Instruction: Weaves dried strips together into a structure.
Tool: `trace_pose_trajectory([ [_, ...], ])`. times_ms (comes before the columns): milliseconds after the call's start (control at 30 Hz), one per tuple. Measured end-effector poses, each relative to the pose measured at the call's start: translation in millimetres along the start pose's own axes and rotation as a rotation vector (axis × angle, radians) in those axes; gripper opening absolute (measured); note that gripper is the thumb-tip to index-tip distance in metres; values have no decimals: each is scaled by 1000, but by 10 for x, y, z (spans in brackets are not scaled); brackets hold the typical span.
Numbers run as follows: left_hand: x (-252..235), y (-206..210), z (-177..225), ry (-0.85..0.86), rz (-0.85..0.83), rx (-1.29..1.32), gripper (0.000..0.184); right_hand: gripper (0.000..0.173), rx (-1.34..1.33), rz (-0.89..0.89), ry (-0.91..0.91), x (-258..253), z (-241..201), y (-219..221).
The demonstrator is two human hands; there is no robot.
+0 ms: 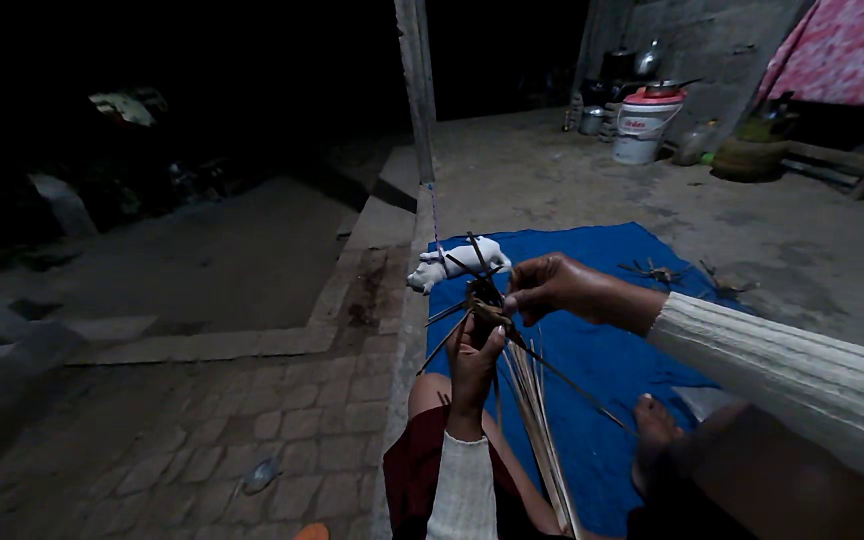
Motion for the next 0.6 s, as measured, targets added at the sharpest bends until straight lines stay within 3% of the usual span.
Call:
trace_pose_trajectory([
  [333,18,-27,-82,-65,119,-183,7,12,283,-112,67,43,74,126],
  [600,93,-86,-182,-333,147,277,28,21,339,-140,-37,52,0,230],
])
Point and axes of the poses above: each hand's wrist, its own x-axis away from the middle knuckle, its own y-axis out of the palm, z = x × y, the point moved 8 cm from there along -x, towards the middle knuckle, and after that the axes turned 7 degrees about -x, right-handed, at the moved point
